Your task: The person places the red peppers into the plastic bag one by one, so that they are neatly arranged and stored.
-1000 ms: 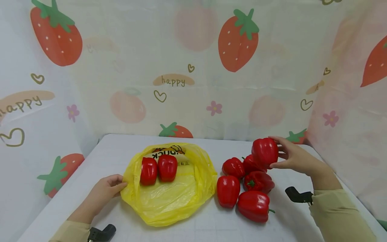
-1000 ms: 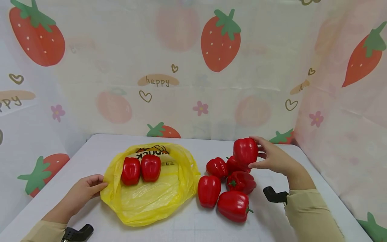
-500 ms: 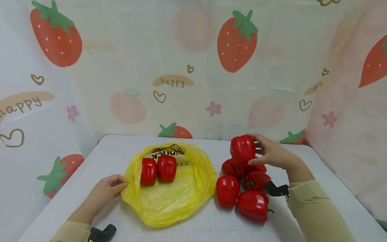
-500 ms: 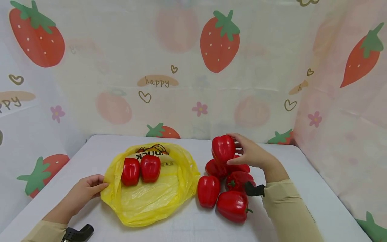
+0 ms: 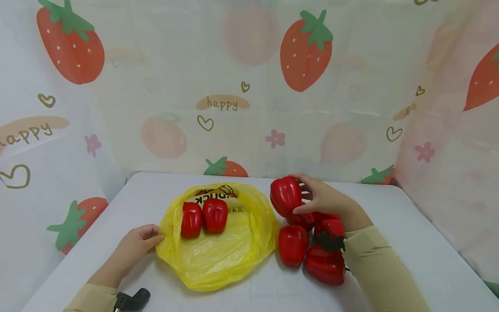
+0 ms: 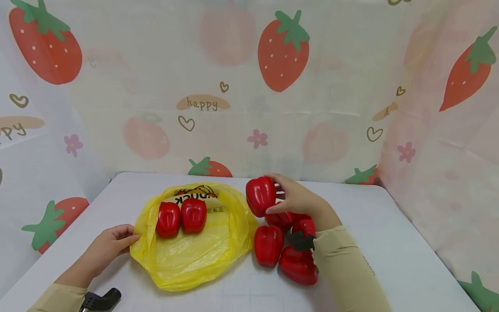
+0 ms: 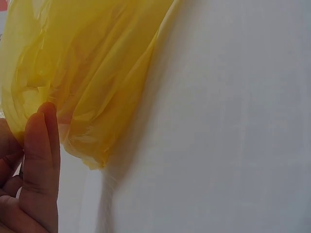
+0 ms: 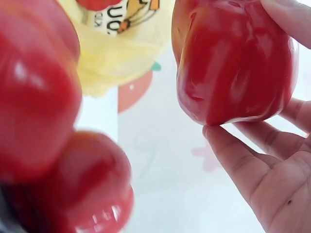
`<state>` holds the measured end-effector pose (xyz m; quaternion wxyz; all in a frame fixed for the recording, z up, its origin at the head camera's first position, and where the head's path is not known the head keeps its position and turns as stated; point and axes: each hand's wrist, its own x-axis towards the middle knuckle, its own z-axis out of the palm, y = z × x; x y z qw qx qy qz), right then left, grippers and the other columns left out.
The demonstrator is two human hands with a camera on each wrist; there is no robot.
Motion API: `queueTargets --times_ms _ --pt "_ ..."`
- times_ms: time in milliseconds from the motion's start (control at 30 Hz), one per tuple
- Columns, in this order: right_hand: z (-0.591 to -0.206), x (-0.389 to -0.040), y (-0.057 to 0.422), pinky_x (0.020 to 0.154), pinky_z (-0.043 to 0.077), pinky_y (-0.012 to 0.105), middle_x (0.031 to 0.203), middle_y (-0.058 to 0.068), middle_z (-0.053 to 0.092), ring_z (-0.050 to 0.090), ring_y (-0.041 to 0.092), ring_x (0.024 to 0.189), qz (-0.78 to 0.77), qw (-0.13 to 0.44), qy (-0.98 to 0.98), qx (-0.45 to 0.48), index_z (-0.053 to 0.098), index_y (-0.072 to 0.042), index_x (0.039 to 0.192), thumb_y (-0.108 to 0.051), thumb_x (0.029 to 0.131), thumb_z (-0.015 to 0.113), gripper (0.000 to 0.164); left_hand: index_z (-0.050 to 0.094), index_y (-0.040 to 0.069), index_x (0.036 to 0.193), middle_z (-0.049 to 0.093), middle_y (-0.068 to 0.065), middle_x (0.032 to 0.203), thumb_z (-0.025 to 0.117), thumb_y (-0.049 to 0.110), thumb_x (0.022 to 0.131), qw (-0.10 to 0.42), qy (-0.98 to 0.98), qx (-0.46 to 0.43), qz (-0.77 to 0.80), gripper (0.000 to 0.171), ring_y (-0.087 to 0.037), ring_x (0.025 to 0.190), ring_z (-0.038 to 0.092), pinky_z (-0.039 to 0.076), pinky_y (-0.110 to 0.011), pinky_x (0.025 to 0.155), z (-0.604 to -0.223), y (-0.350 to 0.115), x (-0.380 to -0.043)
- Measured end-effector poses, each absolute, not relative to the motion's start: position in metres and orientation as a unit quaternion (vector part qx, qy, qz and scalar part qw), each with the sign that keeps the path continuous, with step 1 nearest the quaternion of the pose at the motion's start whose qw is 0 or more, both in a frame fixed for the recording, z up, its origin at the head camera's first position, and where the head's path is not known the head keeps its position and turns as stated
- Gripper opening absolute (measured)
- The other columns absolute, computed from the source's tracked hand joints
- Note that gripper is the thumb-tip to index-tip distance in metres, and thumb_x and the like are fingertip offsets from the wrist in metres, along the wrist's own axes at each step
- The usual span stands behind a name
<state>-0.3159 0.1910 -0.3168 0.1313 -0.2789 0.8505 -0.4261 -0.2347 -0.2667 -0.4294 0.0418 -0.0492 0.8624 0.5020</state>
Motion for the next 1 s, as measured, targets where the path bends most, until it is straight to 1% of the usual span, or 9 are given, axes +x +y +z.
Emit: queueTargets --times_ms 100,233,567,767,1000 --pt "-0.32 -0.316 0.181 0.079 0.053 0.039 0.131 0.007 0.043 0.046 0.032 0.118 -0.427 0.142 0.851 -0.271 0.027 -0.022 0.14 -0.025 0.065 0.082 0.093 0.06 0.003 0.103 0.061 -0.007 0.102 0.06 0.028 0.089 0.042 0.863 -0.049 0.501 0.029 -0.017 0.084 0.056 0.054 -0.031 0.078 -0.43 -0.266 -0.235" --pt "-0.322 -0.318 0.169 0.078 0.054 0.039 0.13 0.004 0.044 0.046 0.03 0.117 -0.423 0.146 0.854 -0.266 0.029 -0.024 0.139 -0.028 0.062 0.084 0.094 0.06 0.003 0.102 0.061 -0.007 0.101 0.059 0.028 0.089 0.041 0.864 -0.049 0.5 0.028 -0.017 0.084 0.056 0.054 -0.03 0.078 -0.43 -0.266 -0.236" --pt "-0.332 -0.322 0.137 0.08 0.053 0.037 0.128 -0.002 0.045 0.046 0.024 0.117 -0.421 0.168 0.846 -0.28 0.03 -0.026 0.139 -0.026 0.064 0.083 0.092 0.06 0.003 0.104 0.061 -0.007 0.102 0.06 0.029 0.089 0.049 0.864 -0.051 0.499 0.03 -0.017 0.084 0.056 0.054 -0.031 0.078 -0.431 -0.266 -0.234" --pt "-0.338 -0.324 0.123 0.079 0.053 0.036 0.127 -0.003 0.046 0.046 0.024 0.117 -0.422 0.179 0.842 -0.283 0.032 -0.028 0.137 -0.025 0.063 0.084 0.09 0.06 0.003 0.104 0.061 -0.007 0.102 0.059 0.029 0.089 0.048 0.864 -0.045 0.499 0.03 -0.017 0.085 0.056 0.053 -0.03 0.078 -0.43 -0.268 -0.234" --pt "-0.34 -0.325 0.108 0.078 0.053 0.036 0.125 -0.003 0.046 0.045 0.023 0.116 -0.426 0.185 0.84 -0.281 0.033 -0.026 0.136 -0.024 0.063 0.084 0.089 0.06 0.003 0.104 0.061 -0.008 0.102 0.059 0.028 0.089 0.047 0.863 -0.045 0.5 0.03 -0.017 0.085 0.057 0.053 -0.03 0.078 -0.43 -0.268 -0.234"
